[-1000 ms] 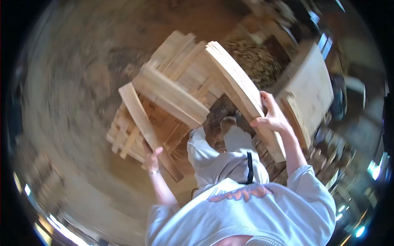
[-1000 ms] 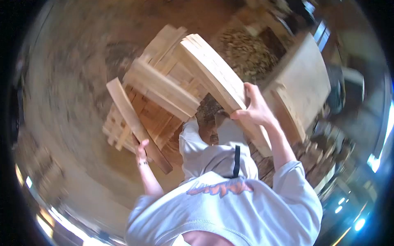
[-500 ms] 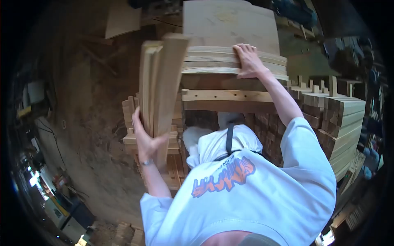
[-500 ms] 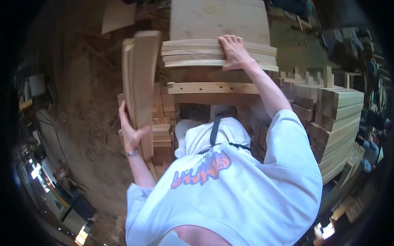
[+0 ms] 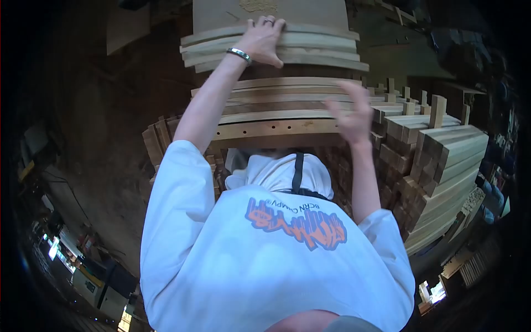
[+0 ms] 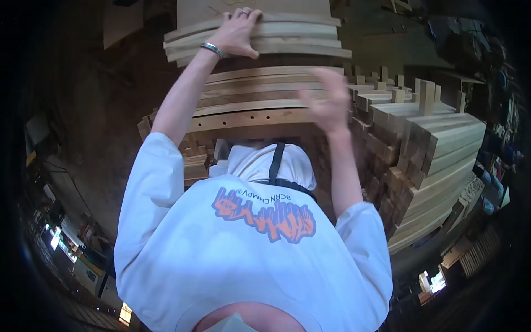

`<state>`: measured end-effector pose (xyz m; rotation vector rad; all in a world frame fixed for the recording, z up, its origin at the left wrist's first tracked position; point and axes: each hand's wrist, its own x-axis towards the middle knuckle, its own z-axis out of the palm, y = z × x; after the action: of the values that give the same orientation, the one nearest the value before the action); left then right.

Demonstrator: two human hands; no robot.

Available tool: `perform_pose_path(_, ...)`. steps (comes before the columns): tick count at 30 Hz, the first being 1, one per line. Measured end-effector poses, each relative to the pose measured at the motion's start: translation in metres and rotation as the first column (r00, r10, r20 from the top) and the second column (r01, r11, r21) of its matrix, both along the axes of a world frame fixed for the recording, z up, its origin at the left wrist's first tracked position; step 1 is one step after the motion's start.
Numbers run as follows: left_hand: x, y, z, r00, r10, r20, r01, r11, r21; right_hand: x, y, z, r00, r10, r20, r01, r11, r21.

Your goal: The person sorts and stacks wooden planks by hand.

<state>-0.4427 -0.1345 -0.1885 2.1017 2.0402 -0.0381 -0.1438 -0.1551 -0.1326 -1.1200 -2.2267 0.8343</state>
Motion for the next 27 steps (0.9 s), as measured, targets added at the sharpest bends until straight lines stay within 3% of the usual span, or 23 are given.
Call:
perform_pose_path(2,0.008,-0.006,-0.006,0.979,-0.053,0.199,0.071,0.994,-0.086,0.04,0.034,-0.026,0.928,-0.368,0.065,0.357,0.924,0.134)
perform_pose_path(3,0.009,-0.018,-0.009,0.978,-0.043,0.202,0.065,0.993,-0.103,0.06,0.051,-0.052,0.873,-0.441,0.21,0.434,0.897,0.08)
perform_pose_path(4,0.007,-0.032,-0.011,0.953,-0.014,0.302,0.019,1.0,-0.012,0.087,0.071,-0.097,0.877,-0.436,0.203,0.477,0.841,-0.256)
perform_pose_path(5,0.001,-0.045,-0.008,0.921,0.003,0.389,-0.037,0.996,0.081,0.082,0.067,-0.096,0.886,-0.419,0.198,0.46,0.845,-0.271)
perform_pose_path(6,-0.008,-0.07,0.008,0.899,0.039,0.437,-0.175,0.945,0.276,0.078,0.062,-0.091,0.906,-0.419,-0.056,0.275,0.686,-0.674)
perform_pose_path(7,-0.024,-0.1,0.015,0.858,0.161,0.488,-0.357,0.87,0.34,0.072,0.058,-0.09,0.82,-0.497,-0.284,-0.049,0.434,-0.899)
perform_pose_path(8,-0.04,-0.134,0.013,0.79,0.27,0.551,-0.529,0.755,0.388,0.09,0.059,-0.123,0.887,-0.415,-0.204,0.023,0.481,-0.877)
perform_pose_path(10,-0.06,-0.213,-0.016,0.509,0.54,0.671,-0.822,0.535,0.193,0.09,0.054,-0.128,0.891,-0.419,-0.177,0.041,0.461,-0.886)
perform_pose_path(11,-0.069,-0.249,-0.053,0.243,0.559,0.793,-0.865,0.495,-0.085,0.09,0.049,-0.128,0.892,-0.426,-0.151,0.066,0.453,-0.889)
perform_pose_path(12,-0.068,-0.268,-0.068,-0.053,0.478,0.877,-0.771,0.539,-0.34,0.089,0.047,-0.127,0.895,-0.429,-0.126,0.089,0.448,-0.89)
perform_pose_path(13,-0.064,-0.27,-0.065,-0.053,0.478,0.877,-0.77,0.54,-0.341,0.087,0.045,-0.126,0.896,-0.433,-0.101,0.114,0.445,-0.888)
perform_pose_path(16,-0.03,-0.259,-0.055,-0.254,0.399,0.881,-0.693,0.561,-0.454,0.085,0.043,-0.116,0.905,-0.423,-0.041,0.168,0.444,-0.88)
perform_pose_path(19,-0.028,-0.257,-0.046,-0.214,0.432,0.876,-0.703,0.555,-0.445,0.072,0.048,-0.11,0.908,-0.407,-0.096,0.094,0.422,-0.902)
perform_pose_path(21,-0.044,-0.253,-0.051,-0.231,0.389,0.892,-0.712,0.557,-0.428,0.059,0.052,-0.109,0.796,-0.605,0.028,0.443,0.551,-0.707)
perform_pose_path(22,-0.056,-0.247,-0.056,-0.248,0.343,0.906,-0.717,0.564,-0.409,0.059,0.073,-0.093,0.814,-0.566,-0.132,0.099,0.359,-0.928)
perform_pose_path(23,-0.067,-0.238,-0.063,-0.263,0.29,0.92,-0.723,0.573,-0.387,0.057,0.094,-0.092,0.813,-0.566,-0.14,0.095,0.365,-0.926)
perform_pose_path(25,-0.074,-0.209,-0.044,-0.266,0.267,0.926,-0.745,0.553,-0.373,0.054,0.134,-0.098,0.775,-0.494,-0.394,-0.013,0.611,-0.792)
perform_pose_path(26,-0.084,-0.197,-0.053,-0.298,0.233,0.925,-0.722,0.579,-0.379,0.051,0.141,-0.099,0.773,-0.495,-0.397,-0.011,0.615,-0.789)
perform_pose_path(27,-0.095,-0.185,-0.058,-0.328,0.201,0.923,-0.7,0.604,-0.38,0.044,0.145,-0.1,0.855,-0.358,-0.375,-0.102,0.593,-0.799)
